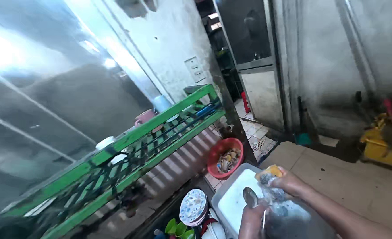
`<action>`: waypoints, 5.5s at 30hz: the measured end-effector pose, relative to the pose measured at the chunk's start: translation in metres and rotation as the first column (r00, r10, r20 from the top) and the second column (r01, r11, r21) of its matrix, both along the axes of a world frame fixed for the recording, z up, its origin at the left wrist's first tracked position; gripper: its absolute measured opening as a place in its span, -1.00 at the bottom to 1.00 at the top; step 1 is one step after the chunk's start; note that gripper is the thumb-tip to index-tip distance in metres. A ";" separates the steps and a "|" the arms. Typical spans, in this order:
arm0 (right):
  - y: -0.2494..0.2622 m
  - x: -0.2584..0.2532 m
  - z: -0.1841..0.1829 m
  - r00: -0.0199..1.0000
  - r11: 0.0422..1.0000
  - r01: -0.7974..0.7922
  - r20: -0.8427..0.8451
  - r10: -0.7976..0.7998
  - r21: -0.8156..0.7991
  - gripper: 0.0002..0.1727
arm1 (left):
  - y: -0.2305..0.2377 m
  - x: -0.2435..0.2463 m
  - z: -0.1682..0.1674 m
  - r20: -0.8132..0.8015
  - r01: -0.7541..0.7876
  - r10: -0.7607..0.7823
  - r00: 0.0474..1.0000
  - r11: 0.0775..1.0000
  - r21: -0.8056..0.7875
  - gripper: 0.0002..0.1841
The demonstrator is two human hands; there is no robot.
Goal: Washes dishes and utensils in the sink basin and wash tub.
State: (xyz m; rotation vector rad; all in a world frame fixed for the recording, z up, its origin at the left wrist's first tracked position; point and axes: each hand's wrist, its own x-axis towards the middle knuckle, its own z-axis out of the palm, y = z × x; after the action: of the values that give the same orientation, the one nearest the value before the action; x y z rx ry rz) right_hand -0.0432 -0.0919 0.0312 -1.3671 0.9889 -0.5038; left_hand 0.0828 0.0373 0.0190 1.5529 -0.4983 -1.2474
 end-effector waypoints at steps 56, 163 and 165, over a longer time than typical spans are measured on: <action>0.009 -0.004 -0.008 0.743 0.780 -0.618 -0.401 0.536 -0.101 -0.28 | 0.016 0.053 0.010 -0.179 -0.159 0.145 0.973 0.985 -0.065 -0.61; 0.023 0.008 0.025 0.989 0.986 -0.131 0.060 0.137 -0.099 -0.41 | 0.018 -0.007 0.012 0.134 -0.147 0.165 0.977 0.980 -0.137 -0.78; 0.024 0.009 0.024 0.972 0.968 -0.233 -0.022 0.232 -0.094 -0.39 | 0.019 -0.015 0.011 0.180 -0.122 0.147 0.973 0.982 -0.141 -0.84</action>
State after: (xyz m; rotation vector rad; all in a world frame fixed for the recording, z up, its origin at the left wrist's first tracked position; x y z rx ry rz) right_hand -0.0345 -0.0679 0.0557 -1.5511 0.8078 -0.3703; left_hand 0.0675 0.0563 0.0302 1.5760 -0.5747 -0.9503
